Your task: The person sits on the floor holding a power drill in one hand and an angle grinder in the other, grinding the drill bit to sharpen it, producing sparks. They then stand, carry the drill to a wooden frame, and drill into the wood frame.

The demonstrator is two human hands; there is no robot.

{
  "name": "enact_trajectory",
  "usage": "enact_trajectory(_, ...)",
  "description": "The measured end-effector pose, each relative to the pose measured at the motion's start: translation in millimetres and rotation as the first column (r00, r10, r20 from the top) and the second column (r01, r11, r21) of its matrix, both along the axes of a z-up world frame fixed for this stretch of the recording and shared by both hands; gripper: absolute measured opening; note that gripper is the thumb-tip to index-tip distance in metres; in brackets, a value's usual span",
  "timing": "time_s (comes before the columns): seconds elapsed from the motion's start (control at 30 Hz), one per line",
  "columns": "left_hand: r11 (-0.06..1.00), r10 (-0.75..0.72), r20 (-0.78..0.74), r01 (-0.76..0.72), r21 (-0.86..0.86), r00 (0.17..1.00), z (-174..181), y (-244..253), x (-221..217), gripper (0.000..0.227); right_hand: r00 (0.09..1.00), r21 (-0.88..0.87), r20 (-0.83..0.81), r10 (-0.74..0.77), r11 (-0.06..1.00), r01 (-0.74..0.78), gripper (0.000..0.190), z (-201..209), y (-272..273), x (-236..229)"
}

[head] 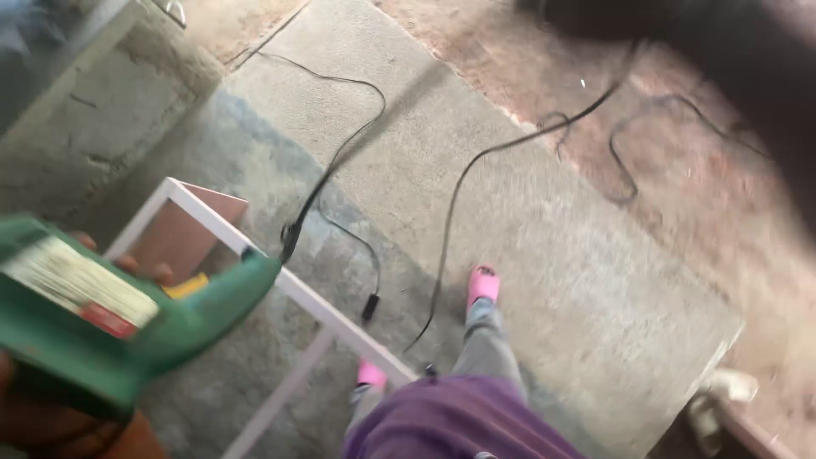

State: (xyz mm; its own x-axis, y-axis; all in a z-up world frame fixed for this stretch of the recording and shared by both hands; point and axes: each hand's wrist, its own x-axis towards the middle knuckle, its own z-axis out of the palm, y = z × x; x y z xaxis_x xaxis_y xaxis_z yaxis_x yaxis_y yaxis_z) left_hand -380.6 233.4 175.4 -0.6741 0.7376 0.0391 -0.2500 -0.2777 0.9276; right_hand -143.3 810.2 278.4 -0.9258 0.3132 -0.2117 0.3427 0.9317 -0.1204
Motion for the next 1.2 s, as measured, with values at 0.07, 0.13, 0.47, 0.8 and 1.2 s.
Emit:
enact_trajectory(0.07, 0.98, 0.185, 0.17, -0.194, 0.039, 0.968, 0, 60, 88, 0.067, 0.992, 0.008, 0.027, 0.124, 0.992, -0.125, 0.03, -137, 25, 2)
enact_trajectory(0.13, 0.957, 0.288, 0.205, -0.276, -0.089, 0.935, -11, 92, 125, 0.067, 0.983, -0.084, 0.055, 0.174, 0.982, -0.169, 0.026, -305, 45, 19)
enact_trajectory(0.47, 0.835, 0.205, -0.541, -0.434, -0.338, 0.816, -93, 197, 132, 0.091, 0.783, -0.624, 0.566, 0.259, 0.755, 0.202, 0.073, -477, -86, 222)
enact_trajectory(0.8, 0.658, -0.187, -0.709, -0.449, -0.604, 0.68, -275, 294, 143, 0.118, 0.719, -0.488, 0.685, 0.119, 0.808, 0.331, 0.068, -489, -15, 295)
enact_trajectory(1.2, -0.043, -0.572, -0.18, -0.248, -0.968, 0.8, -739, 325, 240, 0.125, 0.792, -0.309, 0.486, -0.37, 0.775, 0.552, 0.065, -717, -93, 439)
